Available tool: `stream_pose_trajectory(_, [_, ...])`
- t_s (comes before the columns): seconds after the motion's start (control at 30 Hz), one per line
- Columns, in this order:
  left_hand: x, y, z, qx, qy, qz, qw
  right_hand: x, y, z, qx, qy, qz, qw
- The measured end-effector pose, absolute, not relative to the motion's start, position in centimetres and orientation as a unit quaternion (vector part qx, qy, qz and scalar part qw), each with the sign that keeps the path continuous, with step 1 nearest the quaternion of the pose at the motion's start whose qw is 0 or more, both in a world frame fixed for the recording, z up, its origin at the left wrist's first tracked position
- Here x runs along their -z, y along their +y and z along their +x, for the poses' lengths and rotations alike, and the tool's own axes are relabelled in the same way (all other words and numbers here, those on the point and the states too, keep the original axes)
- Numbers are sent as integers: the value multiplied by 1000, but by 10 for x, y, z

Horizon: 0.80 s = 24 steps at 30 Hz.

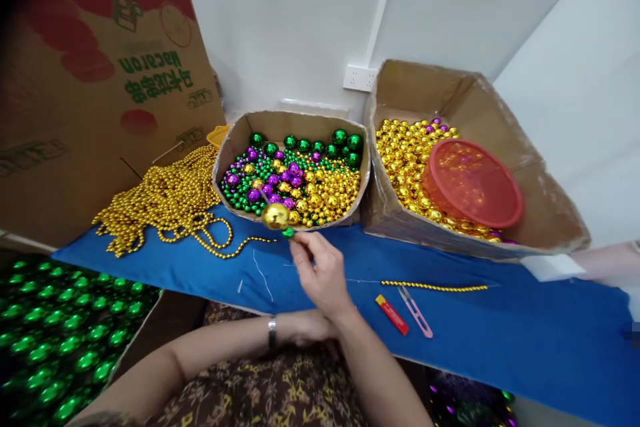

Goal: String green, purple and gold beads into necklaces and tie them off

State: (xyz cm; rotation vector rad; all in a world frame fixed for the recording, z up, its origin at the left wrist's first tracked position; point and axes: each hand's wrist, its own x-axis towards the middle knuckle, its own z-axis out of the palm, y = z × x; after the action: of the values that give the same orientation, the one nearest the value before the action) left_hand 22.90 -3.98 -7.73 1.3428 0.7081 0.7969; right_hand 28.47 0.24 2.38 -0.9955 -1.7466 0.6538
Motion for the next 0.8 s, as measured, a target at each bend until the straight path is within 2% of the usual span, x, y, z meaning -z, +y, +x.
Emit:
stream_pose_trajectory(0.07, [72,-37,200,-213,285,569,742,-30,4,307,-224,-708,-447,498])
stream_pose_trajectory(0.1, [66,-34,182,-185,296,568,745,-32,5,319,-200,-697,-466,508])
stream_pose_trajectory(0.2, [40,-17,127,-223,359,668,613,-38,6,345,-150,-644,-501,558])
stream_pose_trajectory(0.27, [21,-2,95,-250,392,681,565,-36,3,352,-141,-630,-508,571])
stream_pose_trajectory(0.4, [-10,27,55,-345,472,643,495,-22,-3,343,-125,-686,-503,511])
stream_pose_trajectory(0.5, [-20,56,42,-400,535,671,322,-11,-5,330,-114,-715,-497,479])
stream_pose_trajectory(0.63, [-14,108,39,-351,588,724,80,-3,-2,321,-119,-722,-487,478])
stream_pose_trajectory(0.7, [-8,128,42,-320,590,740,41,-1,1,320,-115,-729,-478,477])
stream_pose_trajectory(0.8, [-1,136,49,-292,581,759,38,2,5,322,-107,-732,-470,480])
